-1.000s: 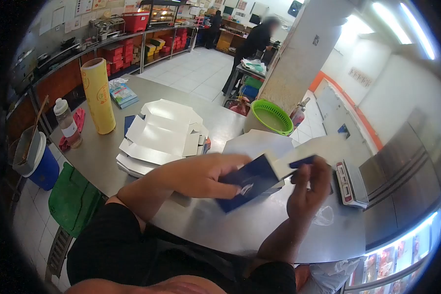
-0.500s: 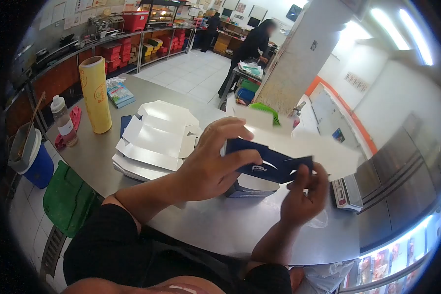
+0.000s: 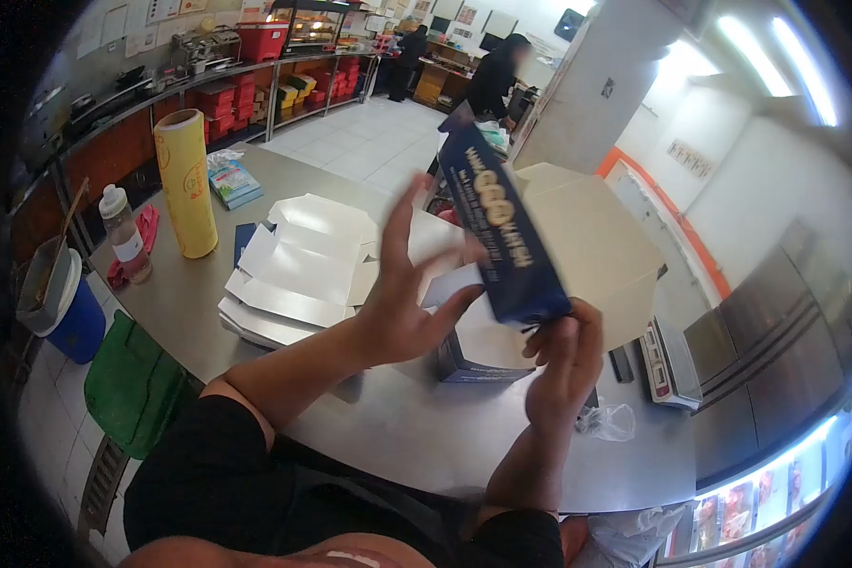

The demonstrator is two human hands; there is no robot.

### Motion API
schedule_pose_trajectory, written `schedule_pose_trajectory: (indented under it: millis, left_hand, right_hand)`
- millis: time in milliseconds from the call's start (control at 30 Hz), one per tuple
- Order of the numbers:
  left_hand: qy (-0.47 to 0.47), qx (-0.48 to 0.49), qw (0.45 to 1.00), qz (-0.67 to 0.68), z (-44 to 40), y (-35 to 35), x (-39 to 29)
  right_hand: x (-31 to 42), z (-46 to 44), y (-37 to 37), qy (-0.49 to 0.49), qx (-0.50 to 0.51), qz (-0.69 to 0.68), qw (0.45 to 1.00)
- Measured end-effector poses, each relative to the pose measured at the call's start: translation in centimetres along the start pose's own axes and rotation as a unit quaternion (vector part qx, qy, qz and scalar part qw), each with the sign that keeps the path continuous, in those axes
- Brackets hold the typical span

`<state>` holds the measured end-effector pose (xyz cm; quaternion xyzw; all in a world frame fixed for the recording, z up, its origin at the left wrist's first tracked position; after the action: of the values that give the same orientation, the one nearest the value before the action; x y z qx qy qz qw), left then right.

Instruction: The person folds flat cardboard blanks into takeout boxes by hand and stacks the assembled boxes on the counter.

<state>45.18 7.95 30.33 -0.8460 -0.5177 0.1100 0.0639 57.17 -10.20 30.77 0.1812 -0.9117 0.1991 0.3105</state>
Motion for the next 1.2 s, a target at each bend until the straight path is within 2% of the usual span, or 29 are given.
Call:
schedule_pose_trajectory:
  millis: [33,67,100,133,167,233,300,333,400,433,500,533,567,633,667,767,867,967,1000,1100,1133,1200]
  left_hand:
    - [-0.061,-0.091,0.992,0.070,0.0,-0.5,0.9]
    - [-0.173,-0.088,0.953,0.234,0.3,-0.1,2.6]
    - [-0.275,-0.081,0.875,0.389,0.6,0.4,3.8]
    - [-0.316,-0.093,0.811,0.483,0.8,0.5,4.4]
    - [-0.353,-0.103,0.736,0.569,1.1,0.7,4.9]
    - [-0.363,-0.113,0.683,0.624,1.1,0.8,4.9]
    - [-0.320,-0.120,0.744,0.575,1.1,0.0,4.4]
    - [-0.312,-0.121,0.717,0.612,0.8,-0.3,4.7]
    - [-0.293,-0.117,0.785,0.533,0.5,-1.1,4.7]
    - [-0.282,-0.116,0.816,0.491,0.4,-1.6,4.7]
    - [-0.165,-0.103,0.927,0.320,-0.5,-3.0,2.9]
    - [-0.107,-0.055,0.974,0.192,-1.0,-3.6,1.5]
    - [-0.070,-0.010,0.991,0.113,-1.3,-3.5,0.3]
    - [-0.006,0.061,0.998,0.011,-1.4,-2.6,-1.7]
    - [-0.017,0.079,0.997,-0.001,-1.3,-2.2,-2.3]
    - [-0.089,0.095,0.988,0.088,-1.3,-2.2,-2.3]
    - [-0.044,0.120,0.991,0.028,-1.3,-2.0,-3.1]
    - [0.068,0.218,0.971,0.073,-0.7,-0.9,-4.8]
    - [0.071,0.282,0.949,0.122,-0.3,-0.5,-5.2]
    - [0.053,0.302,0.938,0.160,-0.2,-0.5,-5.4]
    - [0.060,0.276,0.953,0.107,-0.5,-0.9,-5.2]
    - [0.048,0.208,0.975,0.060,-1.0,-1.6,-4.5]
  right_hand:
    - [-0.4,-0.1,-0.4,-0.012,-0.002,-0.054,0.998]
    - [-0.9,-0.1,-0.4,0.002,-0.004,-0.070,0.998]
    - [-1.4,-0.1,-0.3,0.016,-0.006,-0.087,0.996]
    - [-1.8,-0.1,-0.2,0.029,-0.010,-0.103,0.994]
    - [-2.0,0.0,0.2,0.022,-0.006,-0.049,0.999]
    - [-2.9,-0.2,1.6,-0.012,0.027,-0.053,0.998]
    - [-3.6,-0.4,2.4,0.041,0.088,-0.059,0.994]
    - [-3.6,-0.5,3.1,0.067,0.099,-0.079,0.990]
    - [-2.9,-0.7,3.6,0.143,0.131,-0.118,0.974]
    - [-2.4,-1.0,2.9,0.111,0.106,-0.064,0.986]
    - [-1.6,-1.1,1.1,0.045,0.055,0.044,0.996]
    - [-0.9,-1.1,0.2,-0.018,0.032,0.066,0.997]
    - [-0.2,-0.4,0.3,-0.065,0.051,0.026,0.996]
    - [1.5,1.5,0.3,-0.155,0.088,-0.053,0.982]
    - [2.2,2.1,0.2,-0.199,0.105,-0.093,0.970]
    - [4.8,2.7,0.4,-0.375,0.189,-0.122,0.899]
    - [4.4,1.4,0.1,-0.349,0.258,-0.265,0.861]
    - [0.8,0.8,-1.0,-0.228,0.093,-0.349,0.904]
    - [0.6,0.8,-0.8,-0.223,0.087,-0.325,0.915]
    - [0.3,0.5,-0.4,-0.209,0.072,-0.250,0.943]
    - [0.8,0.3,-0.2,-0.259,0.117,-0.271,0.920]
    - [1.6,0.6,0.3,-0.316,0.107,-0.266,0.904]
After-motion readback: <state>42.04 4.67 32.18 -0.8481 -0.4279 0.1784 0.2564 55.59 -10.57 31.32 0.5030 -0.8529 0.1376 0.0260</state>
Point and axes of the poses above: each hand's wrist, its own z-axis away from the middle knuckle, its own y-axis out of the palm, x = y × z, the point moved 6 cm from there along -z, towards the middle knuckle, and after that the axes turned 7 degrees about x, right-handed, at the moved point
